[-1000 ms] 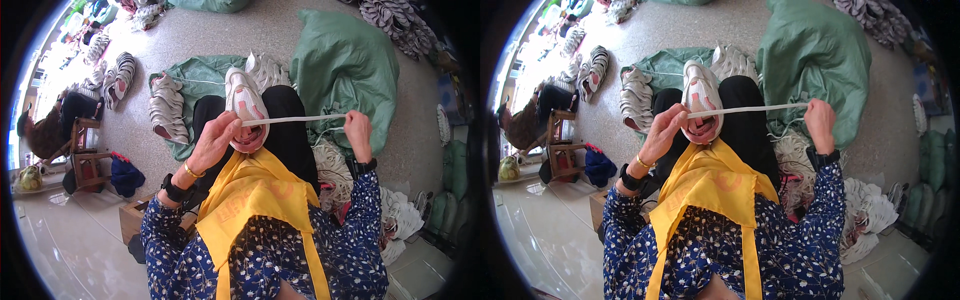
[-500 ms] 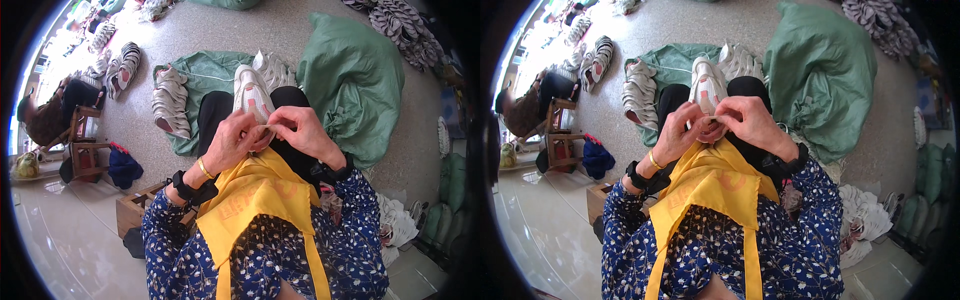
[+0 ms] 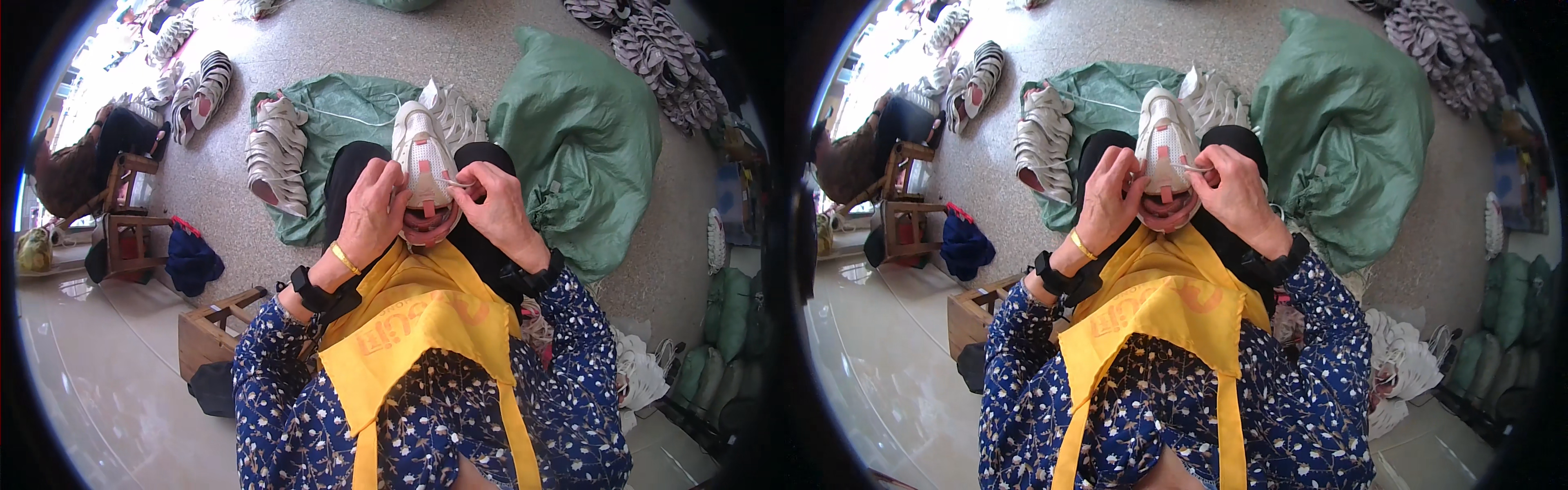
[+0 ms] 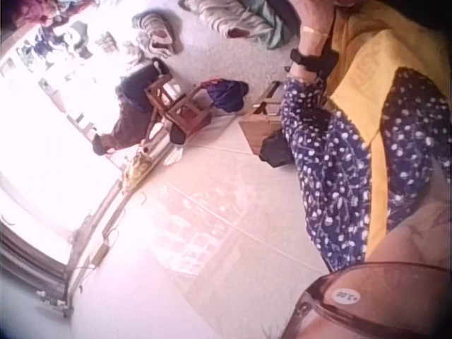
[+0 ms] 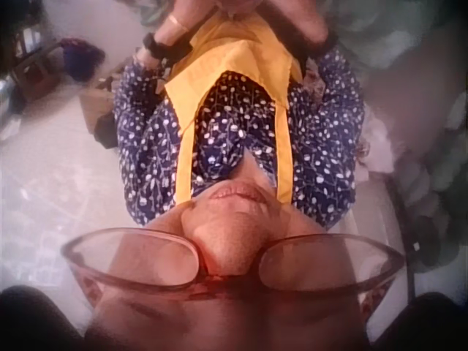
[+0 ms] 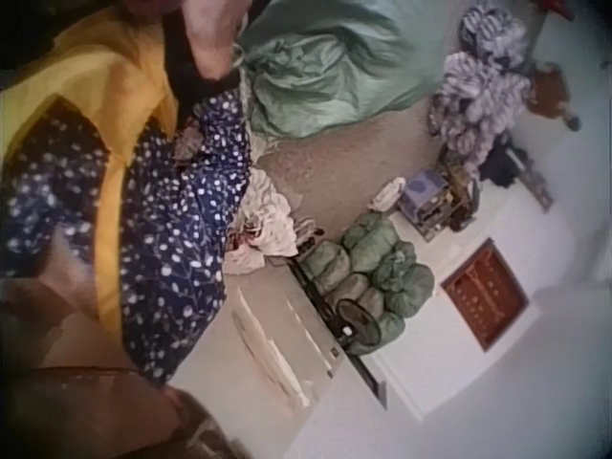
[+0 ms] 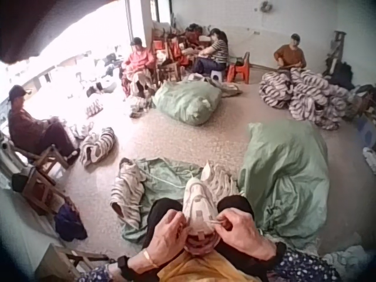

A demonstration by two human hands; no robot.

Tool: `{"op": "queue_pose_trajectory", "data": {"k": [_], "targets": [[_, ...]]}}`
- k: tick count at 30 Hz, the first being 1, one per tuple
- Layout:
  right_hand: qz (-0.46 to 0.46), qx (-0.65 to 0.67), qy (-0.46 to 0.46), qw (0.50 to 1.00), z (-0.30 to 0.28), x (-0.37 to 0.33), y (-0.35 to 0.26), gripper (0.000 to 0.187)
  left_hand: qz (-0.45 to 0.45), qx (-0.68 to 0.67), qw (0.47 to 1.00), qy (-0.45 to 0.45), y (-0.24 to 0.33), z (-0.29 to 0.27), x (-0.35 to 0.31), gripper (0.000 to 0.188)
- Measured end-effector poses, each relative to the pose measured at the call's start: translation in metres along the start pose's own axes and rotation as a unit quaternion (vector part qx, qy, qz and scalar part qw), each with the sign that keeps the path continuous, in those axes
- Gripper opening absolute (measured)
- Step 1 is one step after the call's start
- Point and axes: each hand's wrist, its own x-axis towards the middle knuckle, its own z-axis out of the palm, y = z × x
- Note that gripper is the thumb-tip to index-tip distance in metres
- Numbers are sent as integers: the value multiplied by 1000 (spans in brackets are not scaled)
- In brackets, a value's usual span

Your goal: The person sits on the floor and laces a white sneaker with pink accents. They thread the white laces through the eyelets, pull them tight, and tie a knot at the top. The person then places the finished shoe on a pile of other shoes.

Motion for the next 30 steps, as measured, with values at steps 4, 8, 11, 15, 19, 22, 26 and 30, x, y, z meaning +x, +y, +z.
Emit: {"op": "queue_pose_trajectory", "data": {"k": [4,8,11,15,19,22,26,30], "targets": [[5,-8,5,1000,-1,-3,-1,18,8,6,1000,1,3,0,-1,23],[5,-10,11,1000,-1,-5,-4,17,22,20,1000,2,4,0,-2,23],[2,-17,12,1000,1,-6,-3,17,33,30,999,5,4,-1,-4,23],[7,-30,7,1000,1,-9,-5,18,56,36,997,26,4,-1,-5,20],[3,-41,8,999,1,-13,-6,18,57,36,997,26,4,0,-7,21],[1,-49,13,999,2,-14,-5,17,55,37,997,24,4,0,-7,21],[-8,-51,16,999,3,-16,-8,16,52,43,997,24,6,1,-9,20],[-15,-54,20,998,3,-20,-13,14,41,48,998,14,8,0,-11,20]]}}
